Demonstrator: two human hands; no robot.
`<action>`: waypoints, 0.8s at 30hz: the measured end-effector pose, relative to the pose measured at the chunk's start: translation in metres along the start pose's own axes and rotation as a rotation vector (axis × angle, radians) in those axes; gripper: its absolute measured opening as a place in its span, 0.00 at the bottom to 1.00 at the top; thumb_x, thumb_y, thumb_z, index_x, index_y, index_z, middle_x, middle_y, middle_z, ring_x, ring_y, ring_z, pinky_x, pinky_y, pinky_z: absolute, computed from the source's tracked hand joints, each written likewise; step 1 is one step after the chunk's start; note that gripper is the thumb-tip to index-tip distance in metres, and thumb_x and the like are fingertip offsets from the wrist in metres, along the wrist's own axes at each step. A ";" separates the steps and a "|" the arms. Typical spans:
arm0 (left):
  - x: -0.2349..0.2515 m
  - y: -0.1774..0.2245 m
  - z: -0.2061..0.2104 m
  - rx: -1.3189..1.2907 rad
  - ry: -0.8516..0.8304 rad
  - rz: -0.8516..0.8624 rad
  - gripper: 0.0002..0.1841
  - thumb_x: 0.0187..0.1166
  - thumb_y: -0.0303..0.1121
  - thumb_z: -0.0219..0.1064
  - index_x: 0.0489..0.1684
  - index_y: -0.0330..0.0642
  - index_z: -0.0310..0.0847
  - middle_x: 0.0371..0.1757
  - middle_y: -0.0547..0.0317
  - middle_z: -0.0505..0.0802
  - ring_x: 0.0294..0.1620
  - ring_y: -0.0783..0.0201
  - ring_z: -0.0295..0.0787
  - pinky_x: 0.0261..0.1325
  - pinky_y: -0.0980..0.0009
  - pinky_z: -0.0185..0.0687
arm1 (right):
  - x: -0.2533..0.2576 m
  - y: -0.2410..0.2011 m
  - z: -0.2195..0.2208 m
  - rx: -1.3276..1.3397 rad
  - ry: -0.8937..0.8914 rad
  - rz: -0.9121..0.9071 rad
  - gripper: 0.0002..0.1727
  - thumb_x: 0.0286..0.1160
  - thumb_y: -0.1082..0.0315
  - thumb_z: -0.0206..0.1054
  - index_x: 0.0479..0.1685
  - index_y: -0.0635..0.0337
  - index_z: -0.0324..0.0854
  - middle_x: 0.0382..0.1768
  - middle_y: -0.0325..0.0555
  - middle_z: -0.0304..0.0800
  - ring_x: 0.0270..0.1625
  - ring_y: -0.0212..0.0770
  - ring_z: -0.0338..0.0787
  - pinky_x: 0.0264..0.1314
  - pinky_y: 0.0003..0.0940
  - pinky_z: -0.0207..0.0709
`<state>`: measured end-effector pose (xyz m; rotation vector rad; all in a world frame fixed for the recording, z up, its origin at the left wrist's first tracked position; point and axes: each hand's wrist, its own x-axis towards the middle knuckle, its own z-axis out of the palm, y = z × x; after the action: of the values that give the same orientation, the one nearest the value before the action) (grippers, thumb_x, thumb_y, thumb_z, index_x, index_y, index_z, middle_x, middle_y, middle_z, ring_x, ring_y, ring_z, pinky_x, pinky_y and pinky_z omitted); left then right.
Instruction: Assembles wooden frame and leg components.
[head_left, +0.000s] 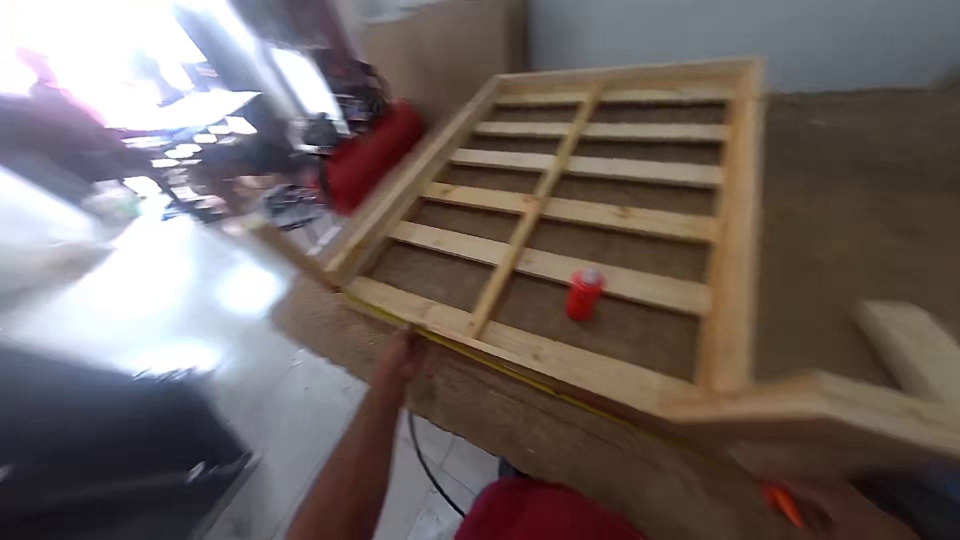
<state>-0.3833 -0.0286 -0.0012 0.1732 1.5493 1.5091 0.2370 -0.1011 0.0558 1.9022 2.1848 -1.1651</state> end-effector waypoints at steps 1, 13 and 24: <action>0.001 -0.003 0.000 0.029 -0.036 0.006 0.14 0.92 0.41 0.51 0.52 0.41 0.76 0.32 0.58 0.88 0.30 0.64 0.88 0.39 0.64 0.89 | 0.001 0.007 0.000 -0.017 0.020 0.034 0.29 0.71 0.57 0.77 0.74 0.49 0.84 0.66 0.65 0.84 0.62 0.65 0.87 0.64 0.67 0.80; 0.045 -0.025 -0.019 -0.072 -0.192 0.046 0.21 0.96 0.48 0.39 0.38 0.57 0.79 0.25 0.74 0.87 0.29 0.76 0.87 0.39 0.74 0.86 | 0.001 0.013 -0.005 -0.060 0.187 0.099 0.24 0.68 0.62 0.76 0.66 0.36 0.87 0.61 0.49 0.83 0.60 0.50 0.86 0.58 0.56 0.84; 0.040 -0.021 -0.014 -0.018 -0.172 0.038 0.22 0.96 0.48 0.38 0.38 0.57 0.78 0.24 0.74 0.87 0.28 0.76 0.88 0.39 0.75 0.87 | 0.008 0.012 -0.001 -0.035 0.275 0.049 0.22 0.70 0.64 0.73 0.65 0.41 0.88 0.62 0.49 0.83 0.60 0.48 0.86 0.60 0.52 0.83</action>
<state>-0.4052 -0.0166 -0.0417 0.3160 1.4021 1.4963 0.2457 -0.0940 0.0468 2.2031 2.2507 -0.8972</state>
